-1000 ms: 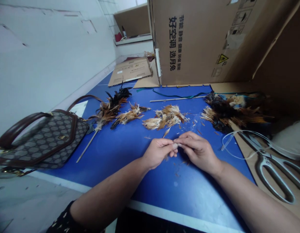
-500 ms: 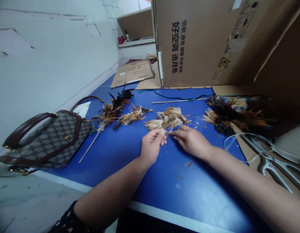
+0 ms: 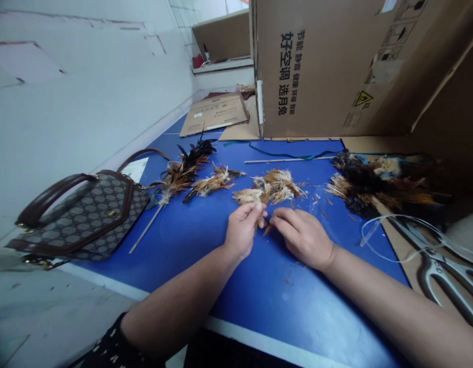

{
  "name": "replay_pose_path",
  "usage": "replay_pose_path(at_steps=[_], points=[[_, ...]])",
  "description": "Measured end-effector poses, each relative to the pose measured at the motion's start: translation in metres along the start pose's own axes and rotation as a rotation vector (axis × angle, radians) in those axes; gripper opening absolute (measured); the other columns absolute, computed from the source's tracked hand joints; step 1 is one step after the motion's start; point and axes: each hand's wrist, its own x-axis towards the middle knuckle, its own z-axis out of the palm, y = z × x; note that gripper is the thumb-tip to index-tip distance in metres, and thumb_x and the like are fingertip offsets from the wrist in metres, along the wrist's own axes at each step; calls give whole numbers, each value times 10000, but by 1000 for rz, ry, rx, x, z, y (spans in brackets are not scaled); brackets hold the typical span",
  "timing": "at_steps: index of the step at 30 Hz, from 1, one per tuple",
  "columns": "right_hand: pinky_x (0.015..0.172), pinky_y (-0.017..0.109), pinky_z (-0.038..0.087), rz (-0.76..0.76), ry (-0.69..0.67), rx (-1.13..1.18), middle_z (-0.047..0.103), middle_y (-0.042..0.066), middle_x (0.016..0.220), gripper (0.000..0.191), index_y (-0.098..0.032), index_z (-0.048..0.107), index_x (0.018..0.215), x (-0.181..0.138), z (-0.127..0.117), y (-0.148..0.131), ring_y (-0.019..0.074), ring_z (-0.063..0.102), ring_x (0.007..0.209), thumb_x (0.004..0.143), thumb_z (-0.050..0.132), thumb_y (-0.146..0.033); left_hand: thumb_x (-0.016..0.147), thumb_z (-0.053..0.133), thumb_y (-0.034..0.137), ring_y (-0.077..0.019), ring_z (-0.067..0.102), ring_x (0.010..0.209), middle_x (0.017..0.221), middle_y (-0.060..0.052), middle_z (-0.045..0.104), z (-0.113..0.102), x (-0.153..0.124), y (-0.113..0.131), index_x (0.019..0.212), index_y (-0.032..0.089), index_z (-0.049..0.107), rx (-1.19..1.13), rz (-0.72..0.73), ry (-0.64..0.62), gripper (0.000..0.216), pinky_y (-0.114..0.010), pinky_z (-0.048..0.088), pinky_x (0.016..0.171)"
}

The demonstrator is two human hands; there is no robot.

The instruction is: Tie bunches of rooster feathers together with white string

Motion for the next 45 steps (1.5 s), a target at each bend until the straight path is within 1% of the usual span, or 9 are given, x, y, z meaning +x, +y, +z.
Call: replay_pose_path(at_steps=[4, 9, 15, 21, 28, 30, 32, 36, 45], points=[[880, 381, 638, -37, 40, 135, 786, 129, 1188, 327, -208, 636, 1374, -10, -13, -12, 242, 763, 1022, 1083, 497, -153, 744, 913, 533, -134, 625, 699, 775, -44, 735, 6, -10, -3, 860, 134, 789, -66, -155, -124, 434, -275, 493, 725], [1059, 410, 619, -57, 34, 245, 778, 140, 1279, 388, -180, 618, 1453, -16, -6, -14, 251, 732, 1229, 1089, 495, -126, 670, 975, 484, -155, 654, 783, 787, -52, 734, 9, -18, -3, 837, 126, 793, -201, -244, -193, 435, -290, 493, 812], [1010, 489, 639, -117, 88, 261, 735, 220, 1305, 504, -148, 592, 1496, -22, 5, -10, 311, 701, 1267, 1004, 576, -40, 736, 951, 445, -156, 659, 766, 788, -65, 729, 9, -18, 7, 854, 111, 792, -256, -278, -228, 388, -310, 504, 847], [947, 440, 661, -98, 82, 267, 765, 192, 1211, 441, -174, 638, 1410, -15, 2, -13, 280, 749, 1151, 991, 591, -43, 721, 965, 419, -153, 655, 752, 806, -77, 740, 10, -21, 13, 869, 103, 806, -280, -323, -271, 384, -307, 509, 825], [962, 448, 657, -93, 47, 298, 762, 188, 1235, 443, -172, 651, 1392, -15, 1, -15, 288, 745, 1173, 969, 615, -45, 684, 987, 427, -165, 681, 819, 849, -83, 753, 9, -18, 7, 865, 106, 793, -286, -316, -253, 416, -308, 509, 857], [977, 451, 653, -52, 66, 312, 745, 185, 1289, 473, -190, 655, 1395, -15, -1, -17, 295, 744, 1188, 944, 644, -50, 691, 980, 450, -153, 671, 804, 833, -66, 743, 8, -17, 3, 865, 115, 785, -273, -286, -222, 425, -298, 503, 838], [965, 443, 654, 75, 161, 307, 735, 169, 1288, 453, -217, 682, 1358, -15, -3, -19, 294, 752, 1151, 929, 671, -72, 696, 974, 466, -129, 646, 766, 803, -43, 729, 8, -15, 0, 850, 125, 774, -231, -232, -194, 424, -279, 492, 810], [891, 447, 648, 352, 312, 272, 743, 134, 1129, 307, -249, 724, 1239, -14, -2, -20, 287, 744, 1044, 950, 705, -146, 743, 927, 523, -120, 627, 712, 771, -37, 722, 7, -16, -4, 838, 133, 757, -95, -176, -224, 436, -274, 484, 747], [827, 374, 616, 375, 246, 330, 755, 80, 997, 158, -238, 718, 1107, -17, 3, -12, 226, 733, 907, 981, 694, -145, 769, 864, 613, -99, 540, 591, 675, -19, 648, 8, -21, 4, 779, 144, 713, 71, -216, -330, 493, -275, 428, 631]])
